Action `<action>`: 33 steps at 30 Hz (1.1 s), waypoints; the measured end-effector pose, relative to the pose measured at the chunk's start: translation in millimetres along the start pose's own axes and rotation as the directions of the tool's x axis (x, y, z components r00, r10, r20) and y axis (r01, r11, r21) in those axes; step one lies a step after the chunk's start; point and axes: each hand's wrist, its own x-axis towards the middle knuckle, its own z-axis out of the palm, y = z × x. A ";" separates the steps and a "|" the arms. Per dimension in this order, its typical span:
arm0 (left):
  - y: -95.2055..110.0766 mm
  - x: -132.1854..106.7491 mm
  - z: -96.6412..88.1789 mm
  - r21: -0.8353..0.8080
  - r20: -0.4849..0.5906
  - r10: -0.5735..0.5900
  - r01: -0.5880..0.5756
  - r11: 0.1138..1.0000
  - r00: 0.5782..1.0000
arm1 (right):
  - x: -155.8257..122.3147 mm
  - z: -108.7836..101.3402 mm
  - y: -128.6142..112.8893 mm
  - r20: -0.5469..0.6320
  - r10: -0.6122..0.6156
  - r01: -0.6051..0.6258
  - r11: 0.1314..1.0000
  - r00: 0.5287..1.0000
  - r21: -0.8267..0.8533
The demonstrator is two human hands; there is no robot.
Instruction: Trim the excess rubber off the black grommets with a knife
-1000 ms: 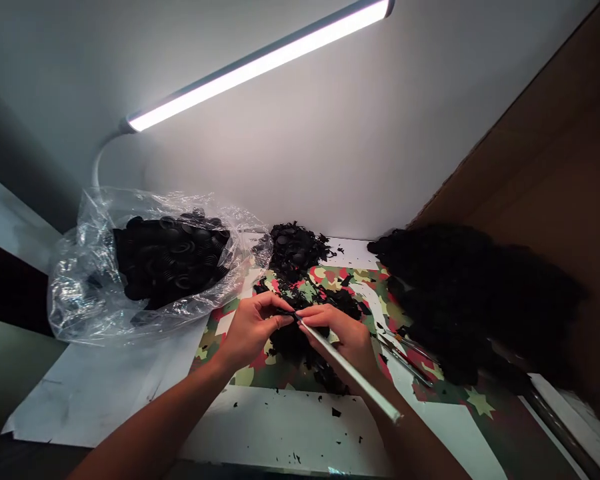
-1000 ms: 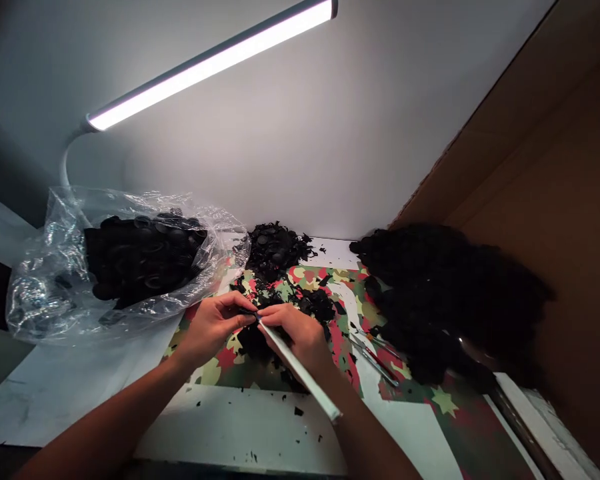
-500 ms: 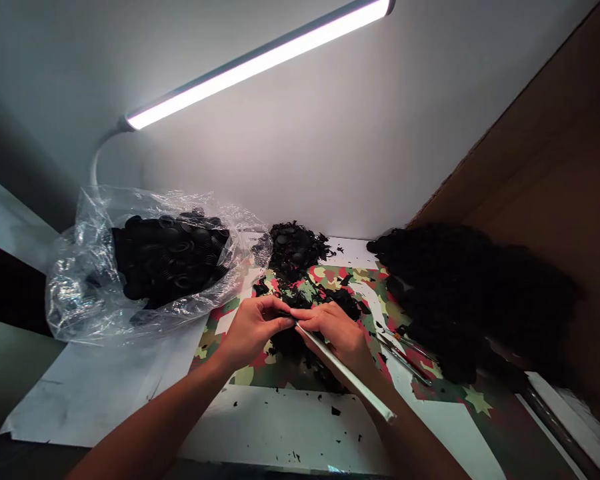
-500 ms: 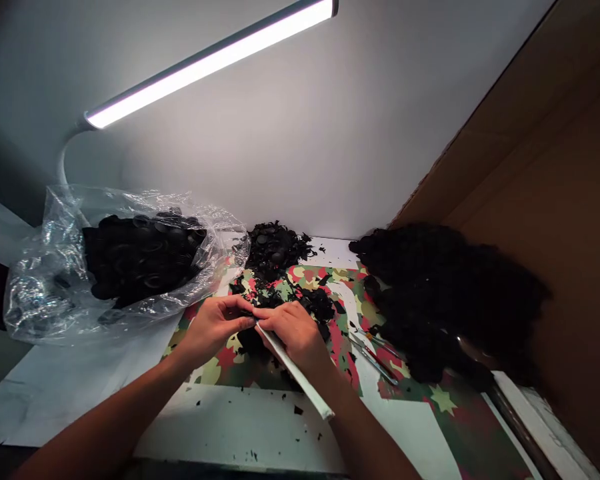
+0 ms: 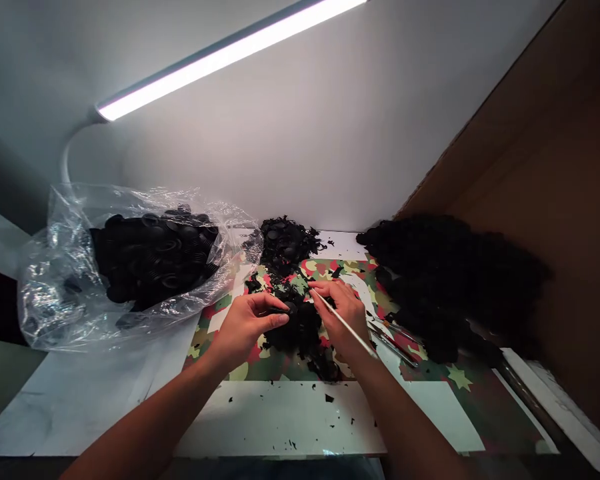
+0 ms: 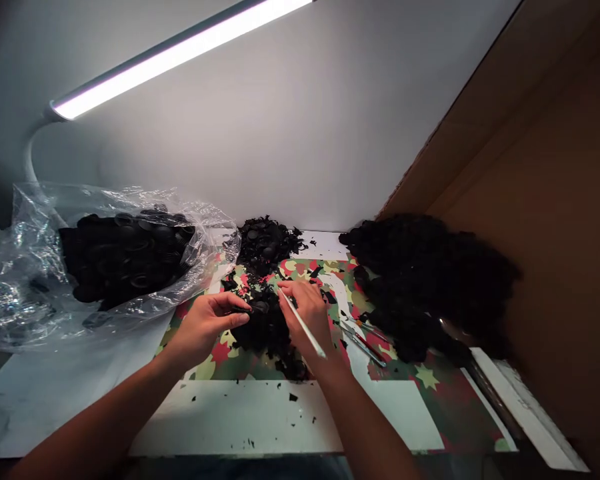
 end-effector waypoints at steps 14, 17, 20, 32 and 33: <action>-0.8 1.9 0.1 -0.053 -0.023 -0.001 -0.001 0.999 1.000 | -5.7 -11.4 -21.8 0.143 0.099 -0.149 0.907 0.985 0.394; -0.2 2.3 -0.9 -0.003 -0.009 0.013 -0.013 1.000 1.000 | -4.9 -13.0 -28.3 0.198 -0.039 -0.047 0.911 0.979 0.410; -0.1 3.0 -2.0 0.043 -0.005 0.026 -0.025 0.999 1.000 | -4.0 -11.6 -30.7 0.190 -0.118 0.039 0.926 0.975 0.374; -0.8 1.6 -2.2 0.206 -0.037 0.096 -0.086 0.975 0.995 | 0.5 -9.8 -30.2 0.194 -0.225 0.180 0.958 0.955 0.224; -1.2 1.6 -2.1 0.211 -0.038 0.098 -0.088 0.973 0.994 | 0.4 -9.4 -30.4 0.197 -0.246 0.206 0.957 0.949 0.203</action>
